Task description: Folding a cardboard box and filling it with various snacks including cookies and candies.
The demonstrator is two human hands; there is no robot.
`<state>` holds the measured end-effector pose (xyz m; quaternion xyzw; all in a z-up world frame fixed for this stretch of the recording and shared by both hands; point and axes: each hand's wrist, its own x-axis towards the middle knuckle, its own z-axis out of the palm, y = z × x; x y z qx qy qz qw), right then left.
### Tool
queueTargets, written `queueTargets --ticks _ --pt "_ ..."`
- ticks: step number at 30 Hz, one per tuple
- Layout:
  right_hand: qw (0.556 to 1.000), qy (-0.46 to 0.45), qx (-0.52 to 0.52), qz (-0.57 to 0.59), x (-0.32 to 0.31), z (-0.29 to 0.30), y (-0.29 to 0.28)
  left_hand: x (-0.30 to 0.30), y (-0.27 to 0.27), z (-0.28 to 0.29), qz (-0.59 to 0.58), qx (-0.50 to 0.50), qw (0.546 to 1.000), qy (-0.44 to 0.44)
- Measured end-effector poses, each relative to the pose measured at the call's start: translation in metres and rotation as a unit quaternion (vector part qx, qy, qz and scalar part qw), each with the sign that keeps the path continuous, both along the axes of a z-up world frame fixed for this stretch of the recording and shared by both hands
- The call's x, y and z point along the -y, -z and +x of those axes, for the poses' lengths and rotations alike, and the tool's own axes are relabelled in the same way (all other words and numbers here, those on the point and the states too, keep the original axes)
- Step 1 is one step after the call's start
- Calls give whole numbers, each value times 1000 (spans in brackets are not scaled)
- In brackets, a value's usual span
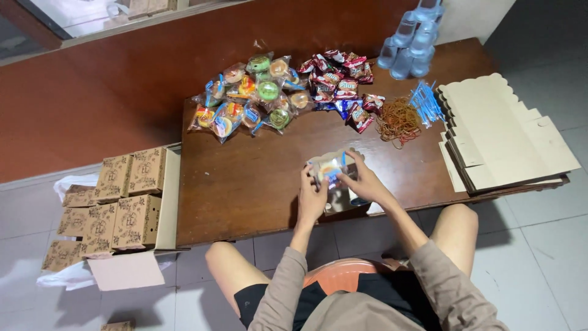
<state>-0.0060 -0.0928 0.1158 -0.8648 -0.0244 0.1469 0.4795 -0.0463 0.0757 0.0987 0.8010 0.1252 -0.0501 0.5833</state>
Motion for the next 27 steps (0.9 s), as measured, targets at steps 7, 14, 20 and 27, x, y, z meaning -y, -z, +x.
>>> queueTargets --ticks 7,14,20,27 --pt "1000 -9 -15 -11 16 -22 25 14 10 -13 75 -40 996 37" --pt "980 -83 23 -177 17 -10 66 19 61 5 251 -33 965 64" --pt "946 -108 52 -301 12 -11 86 16 53 11 249 -40 961 117" --pt "934 -73 100 -334 3 -5 122 9 81 35 260 -37 954 144"
